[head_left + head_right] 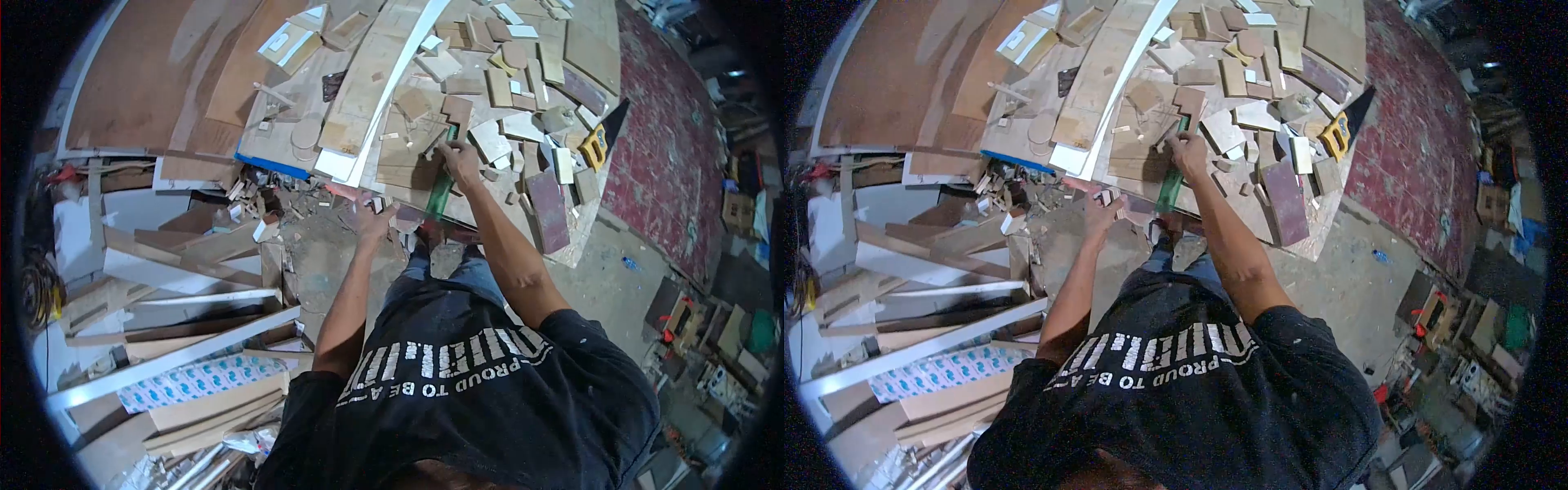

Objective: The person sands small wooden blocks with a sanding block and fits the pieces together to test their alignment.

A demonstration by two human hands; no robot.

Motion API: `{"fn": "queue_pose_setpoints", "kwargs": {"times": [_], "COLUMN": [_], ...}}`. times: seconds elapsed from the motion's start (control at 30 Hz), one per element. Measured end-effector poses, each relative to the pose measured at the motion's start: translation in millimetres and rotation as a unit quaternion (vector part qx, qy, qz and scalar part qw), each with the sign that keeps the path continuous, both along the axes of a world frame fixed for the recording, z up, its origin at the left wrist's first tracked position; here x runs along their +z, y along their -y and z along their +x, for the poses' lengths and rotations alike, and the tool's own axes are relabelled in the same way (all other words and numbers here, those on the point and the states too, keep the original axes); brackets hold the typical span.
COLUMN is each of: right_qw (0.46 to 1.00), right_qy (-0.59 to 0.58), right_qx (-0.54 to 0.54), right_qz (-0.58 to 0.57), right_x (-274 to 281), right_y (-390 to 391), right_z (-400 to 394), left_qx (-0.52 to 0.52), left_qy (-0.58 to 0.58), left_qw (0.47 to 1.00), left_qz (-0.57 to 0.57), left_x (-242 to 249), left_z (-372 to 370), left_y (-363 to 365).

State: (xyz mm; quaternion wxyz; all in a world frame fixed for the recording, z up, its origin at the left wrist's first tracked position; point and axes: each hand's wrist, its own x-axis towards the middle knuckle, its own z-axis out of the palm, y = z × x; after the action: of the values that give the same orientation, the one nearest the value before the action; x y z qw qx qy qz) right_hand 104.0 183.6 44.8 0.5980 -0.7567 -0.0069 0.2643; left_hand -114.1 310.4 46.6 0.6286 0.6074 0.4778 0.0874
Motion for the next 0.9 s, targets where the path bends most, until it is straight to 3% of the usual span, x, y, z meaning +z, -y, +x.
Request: {"fn": "queue_pose_setpoints", "kwargs": {"times": [0.07,0.1,0.13,0.17,0.2,0.23,0.27,0.33,0.4,0.43,0.57,0.67,0.8,0.9], "right_qw": [0.987,0.98,0.952,0.959,0.934,0.879,0.876,0.869,0.869,0.872,0.862,0.884,0.899,0.925], "right_qy": [0.122,0.157,0.241,0.193,0.251,0.349,0.274,0.227,0.198,0.18,0.19,0.176,0.177,0.174], "right_qx": [0.028,0.014,-0.016,-0.036,-0.032,0.012,-0.037,0.013,0.029,0.057,0.069,0.071,0.05,-0.039], "right_qz": [-0.099,-0.123,-0.188,-0.206,-0.253,-0.326,-0.395,-0.438,-0.452,-0.451,-0.466,-0.426,-0.398,-0.337], "right_x": [-2.8,-5.9,7.1,34.9,-6.0,13.7,38.3,37.9,7.5,-4.9,11.0,3.9,27.2,37.4], "right_y": [39.6,63.0,87.0,109.9,153.8,180.8,191.3,233.9,271.4,279.7,273.6,281.1,290.9,320.7], "right_z": [-2.6,-8.0,-16.2,-22.6,-16.7,-21.5,-28.9,-23.4,-14.6,-11.3,-12.7,-8.4,-9.7,-17.6], "left_qx": [-0.066,-0.066,-0.073,-0.085,-0.096,-0.103,-0.123,-0.16,-0.204,-0.234,-0.254,-0.279,-0.279,-0.298], "left_qy": [-0.075,-0.072,-0.068,-0.061,-0.052,-0.049,-0.04,-0.025,0.001,0.007,0.053,0.063,0.054,0.029], "left_qw": [0.991,0.993,0.993,0.991,0.987,0.987,0.982,0.974,0.979,0.97,0.965,0.955,0.952,0.949], "left_qz": [0.085,0.065,0.062,0.089,0.118,0.117,0.14,0.158,0.0,0.07,0.045,0.073,0.113,0.102], "left_x": [-6.8,31.2,19.1,-4.6,-17.0,-17.3,-16.6,-15.5,-12.9,6.6,22.5,30.5,43.1,40.9], "left_z": [0.8,8.9,9.3,9.3,10.6,12.4,15.7,29.7,38.1,45.8,68.2,79.1,94.3,102.5], "left_y": [-12.3,-9.0,-11.2,-16.8,-21.1,-21.0,-17.7,-7.3,2.3,14.3,52.5,79.4,111.8,131.0]}}
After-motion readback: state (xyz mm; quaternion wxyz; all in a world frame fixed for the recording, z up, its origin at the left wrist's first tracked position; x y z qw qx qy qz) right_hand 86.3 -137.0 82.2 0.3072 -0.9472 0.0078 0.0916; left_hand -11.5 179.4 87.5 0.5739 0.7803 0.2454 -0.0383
